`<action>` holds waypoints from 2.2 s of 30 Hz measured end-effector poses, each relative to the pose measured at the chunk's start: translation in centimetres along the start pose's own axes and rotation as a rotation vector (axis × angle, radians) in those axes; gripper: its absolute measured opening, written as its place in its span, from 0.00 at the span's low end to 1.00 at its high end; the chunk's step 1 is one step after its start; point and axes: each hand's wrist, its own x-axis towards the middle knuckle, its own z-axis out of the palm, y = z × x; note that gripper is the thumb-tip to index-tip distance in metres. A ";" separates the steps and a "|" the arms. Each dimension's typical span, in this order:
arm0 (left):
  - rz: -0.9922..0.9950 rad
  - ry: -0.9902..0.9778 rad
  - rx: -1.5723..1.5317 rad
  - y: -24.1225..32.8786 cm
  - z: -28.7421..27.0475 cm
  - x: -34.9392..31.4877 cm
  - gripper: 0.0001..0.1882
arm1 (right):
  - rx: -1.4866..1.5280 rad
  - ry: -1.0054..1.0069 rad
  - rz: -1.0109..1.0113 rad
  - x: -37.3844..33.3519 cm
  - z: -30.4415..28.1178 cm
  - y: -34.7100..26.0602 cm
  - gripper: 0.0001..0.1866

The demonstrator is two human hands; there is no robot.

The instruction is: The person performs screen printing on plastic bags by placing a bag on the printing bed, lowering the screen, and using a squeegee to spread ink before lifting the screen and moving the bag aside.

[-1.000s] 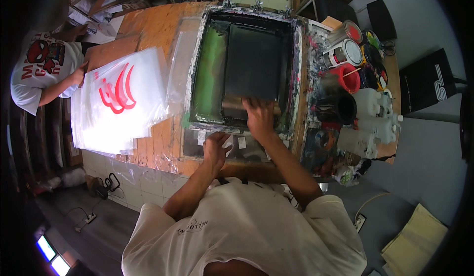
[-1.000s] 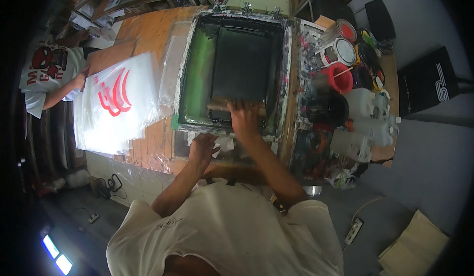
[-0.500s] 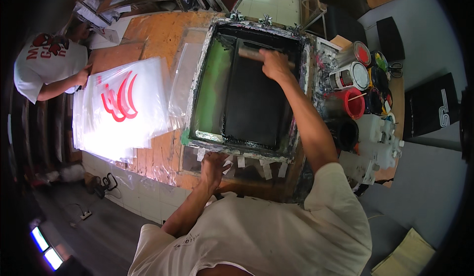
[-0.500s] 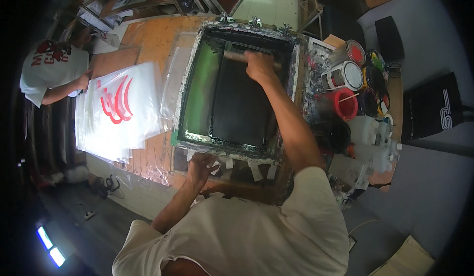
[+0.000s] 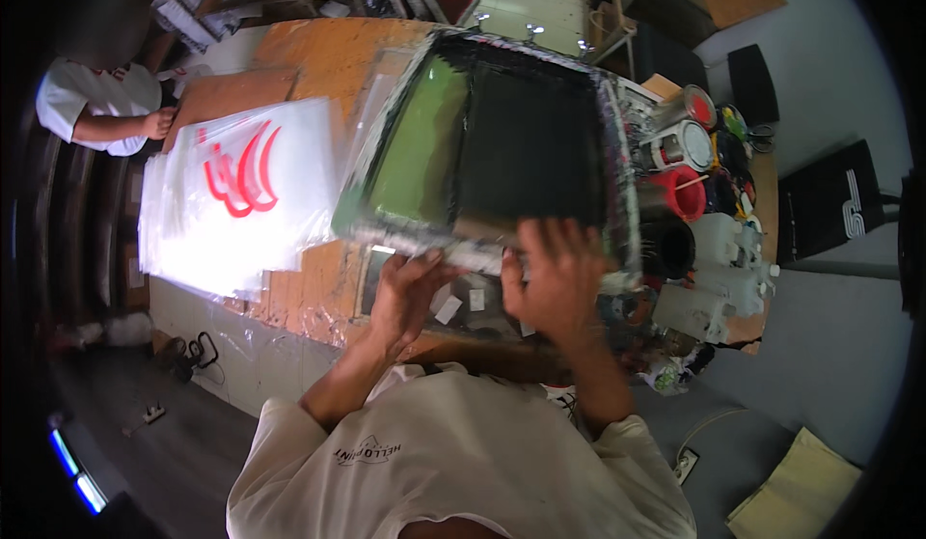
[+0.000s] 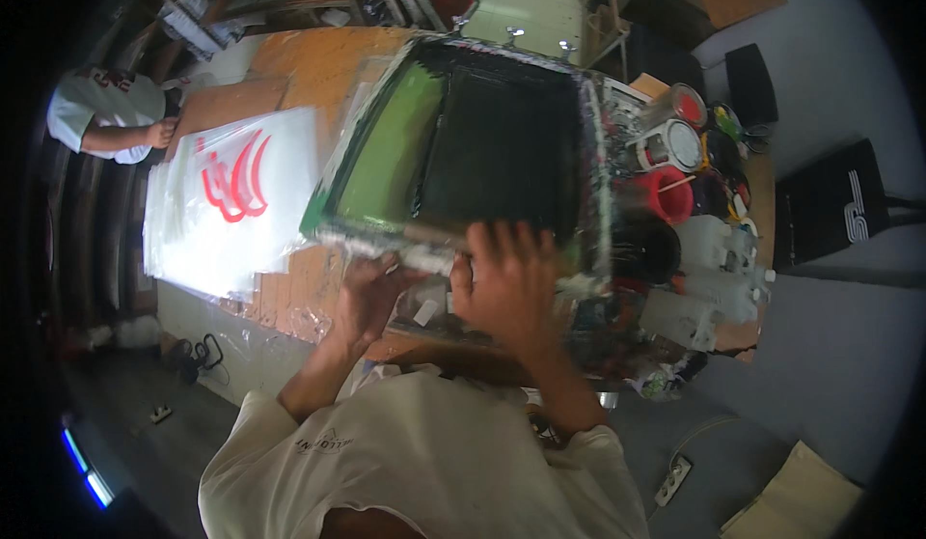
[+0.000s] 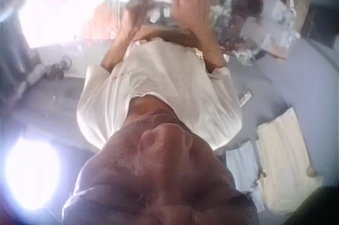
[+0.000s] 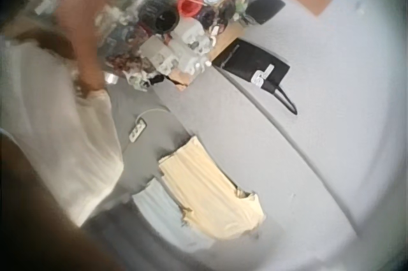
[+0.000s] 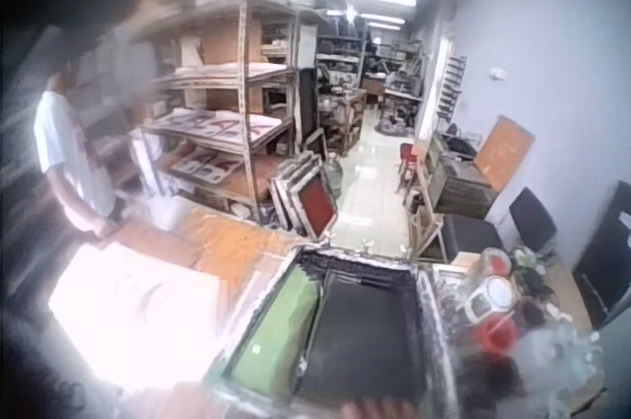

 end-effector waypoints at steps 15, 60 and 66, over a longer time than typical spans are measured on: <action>0.431 0.842 1.877 4.7 -12.3 21.1 0.17 | 0.100 0.101 0.018 17.2 -12.8 5.5 0.26; 0.798 -0.327 2.095 -9.6 -5.4 21.1 0.45 | 0.012 -0.035 0.134 20.3 -13.8 6.4 0.31; 0.749 -0.501 1.950 -10.5 -2.9 20.9 0.41 | 0.034 -0.078 0.219 20.4 -16.0 4.0 0.33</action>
